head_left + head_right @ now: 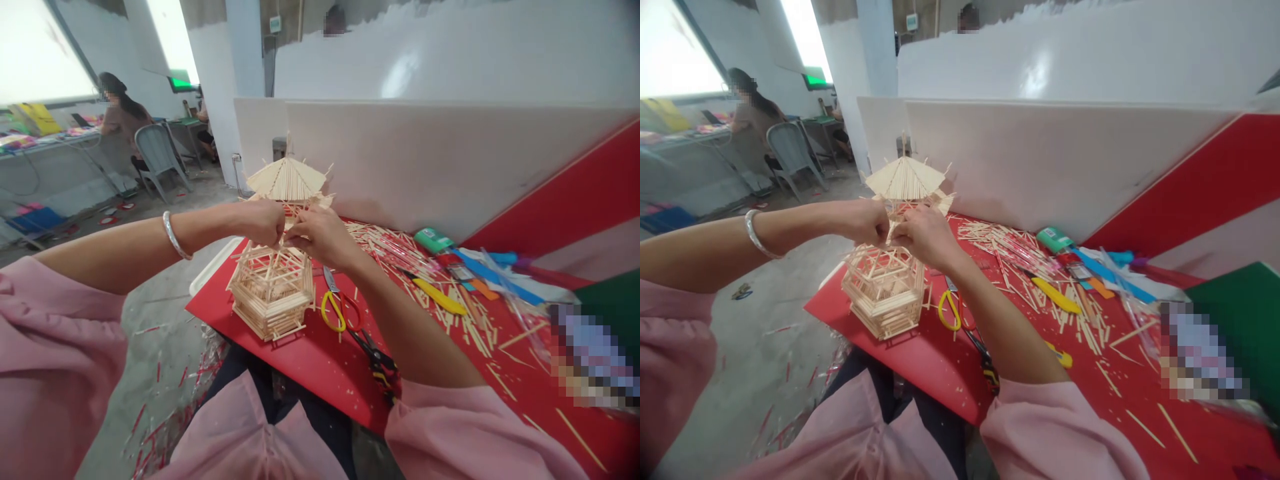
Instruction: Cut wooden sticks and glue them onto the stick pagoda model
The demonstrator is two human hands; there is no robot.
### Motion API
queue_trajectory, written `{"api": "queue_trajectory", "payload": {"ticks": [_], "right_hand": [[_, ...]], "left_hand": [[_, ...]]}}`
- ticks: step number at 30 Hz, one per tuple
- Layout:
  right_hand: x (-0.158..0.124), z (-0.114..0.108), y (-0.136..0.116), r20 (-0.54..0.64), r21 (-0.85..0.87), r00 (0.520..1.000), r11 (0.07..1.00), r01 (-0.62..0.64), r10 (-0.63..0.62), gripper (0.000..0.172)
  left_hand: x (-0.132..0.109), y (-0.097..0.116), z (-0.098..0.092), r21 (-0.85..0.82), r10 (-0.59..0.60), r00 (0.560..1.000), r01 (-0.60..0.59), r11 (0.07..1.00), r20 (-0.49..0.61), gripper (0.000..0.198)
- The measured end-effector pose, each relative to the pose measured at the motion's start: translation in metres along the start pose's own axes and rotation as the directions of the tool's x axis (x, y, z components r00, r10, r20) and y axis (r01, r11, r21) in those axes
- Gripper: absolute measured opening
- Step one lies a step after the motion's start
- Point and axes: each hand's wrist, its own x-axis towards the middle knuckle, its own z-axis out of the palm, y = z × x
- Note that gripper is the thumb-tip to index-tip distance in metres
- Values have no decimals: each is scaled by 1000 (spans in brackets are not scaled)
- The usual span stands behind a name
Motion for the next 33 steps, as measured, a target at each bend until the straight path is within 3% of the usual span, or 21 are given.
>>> {"api": "queue_trajectory", "payload": {"ticks": [4,13,26,33], "right_hand": [[-1,2,3,-4,17,1000,999,29,-28,16],[-4,9,8,-50,20,998,999,30,-29,15],[-6,9,15,-43,97,999,995,25,-21,14],[-7,10,12,-36,136,999,991,0,5,18]], "left_hand": [[-6,-3,0,-52,-5,1000,5,999,1,9],[-15,-31,12,-187,78,997,-82,979,-29,8],[-15,-37,22,-207,160,981,-179,962,-105,13],[-26,-41,29,-196,95,983,-125,973,-159,14]]}}
